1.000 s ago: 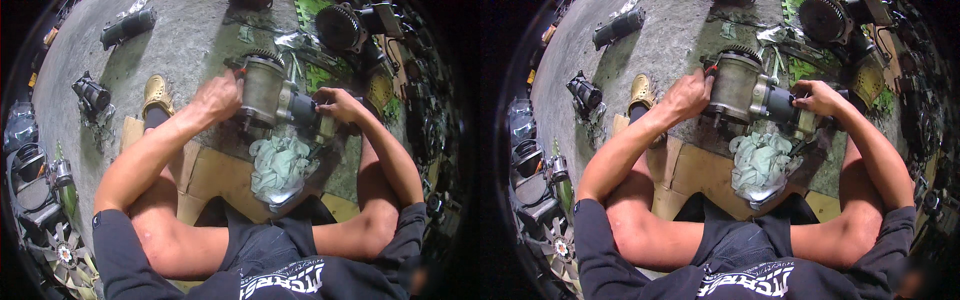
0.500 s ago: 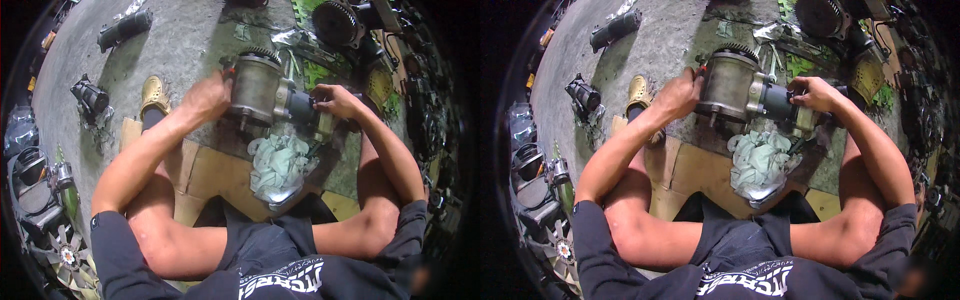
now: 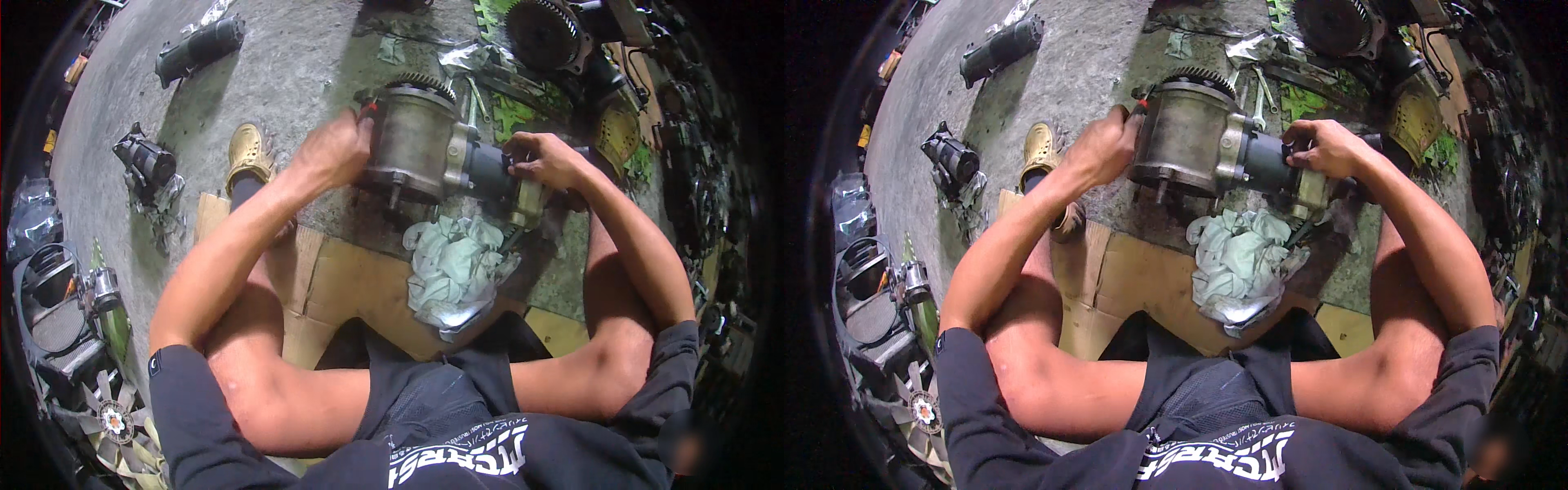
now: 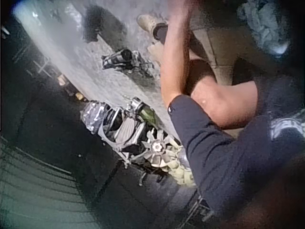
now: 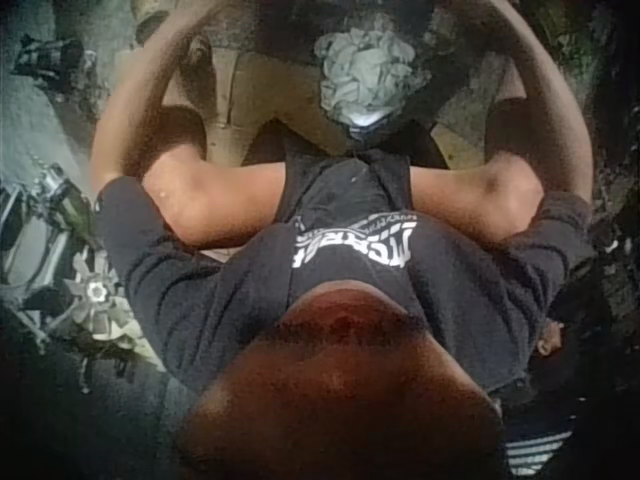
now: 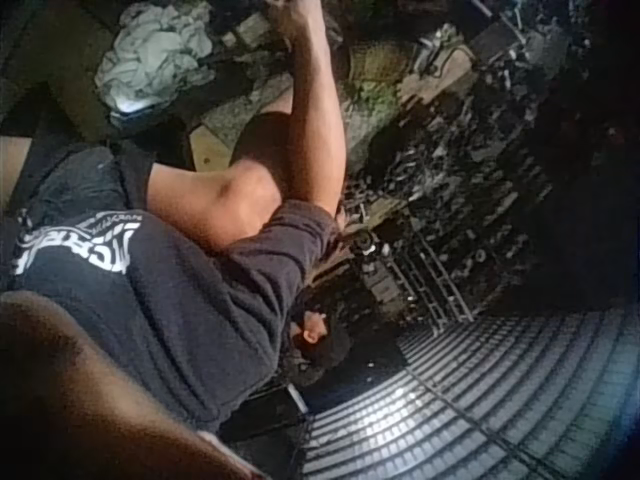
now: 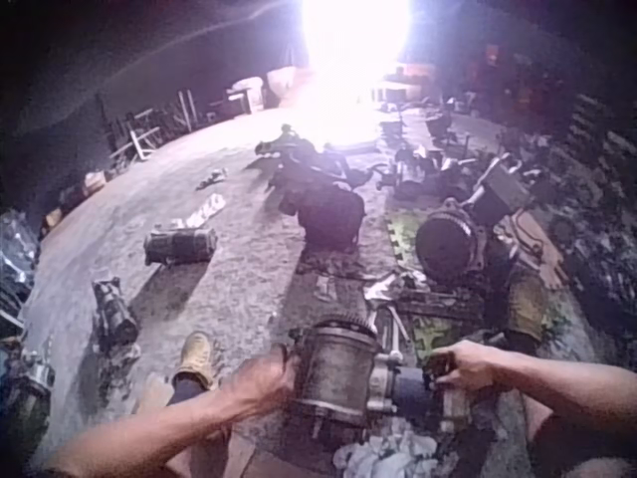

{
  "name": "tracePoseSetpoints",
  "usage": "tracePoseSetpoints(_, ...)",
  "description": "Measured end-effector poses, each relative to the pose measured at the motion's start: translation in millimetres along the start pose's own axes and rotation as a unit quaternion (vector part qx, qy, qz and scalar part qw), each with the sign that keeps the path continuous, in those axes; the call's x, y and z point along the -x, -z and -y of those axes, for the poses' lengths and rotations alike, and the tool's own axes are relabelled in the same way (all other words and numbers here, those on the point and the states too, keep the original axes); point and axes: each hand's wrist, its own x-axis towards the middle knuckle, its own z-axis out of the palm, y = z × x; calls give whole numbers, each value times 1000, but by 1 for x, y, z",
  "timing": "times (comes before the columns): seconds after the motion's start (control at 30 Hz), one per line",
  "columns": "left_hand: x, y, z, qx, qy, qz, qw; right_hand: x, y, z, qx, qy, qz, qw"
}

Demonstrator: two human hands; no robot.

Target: The recorder is disassembling and inspecting an automotive alternator using a screwdriver and hands.

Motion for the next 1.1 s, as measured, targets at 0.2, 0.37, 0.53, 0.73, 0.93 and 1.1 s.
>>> tracePoseSetpoints(0.2, -12, 19, -1, 193, 168, 126, 959, 0, -1, 6, 4, -8, 11, 1000)
tracePoseSetpoints(0.37, -7, 25, 4, 396, 227, 158, 875, 1, -1, 5, 23, 27, -6, 999)
tracePoseSetpoints(0.53, -3, 24, 7, 411, 262, 106, 867, -2, -1, -1, 7, 25, -8, 1000)
tracePoseSetpoints(0.73, -2, 32, 1, 265, 216, 70, 937, -4, -1, -6, 4, 33, 1, 999)
tracePoseSetpoints(0.93, 2, 31, 1, 264, 228, 99, 932, -2, 0, -1, 28, 28, -1, 999)
tracePoseSetpoints(1.1, -1, 31, 1, 195, 201, 107, 954, -2, 1, 0, 43, 36, -5, 998)
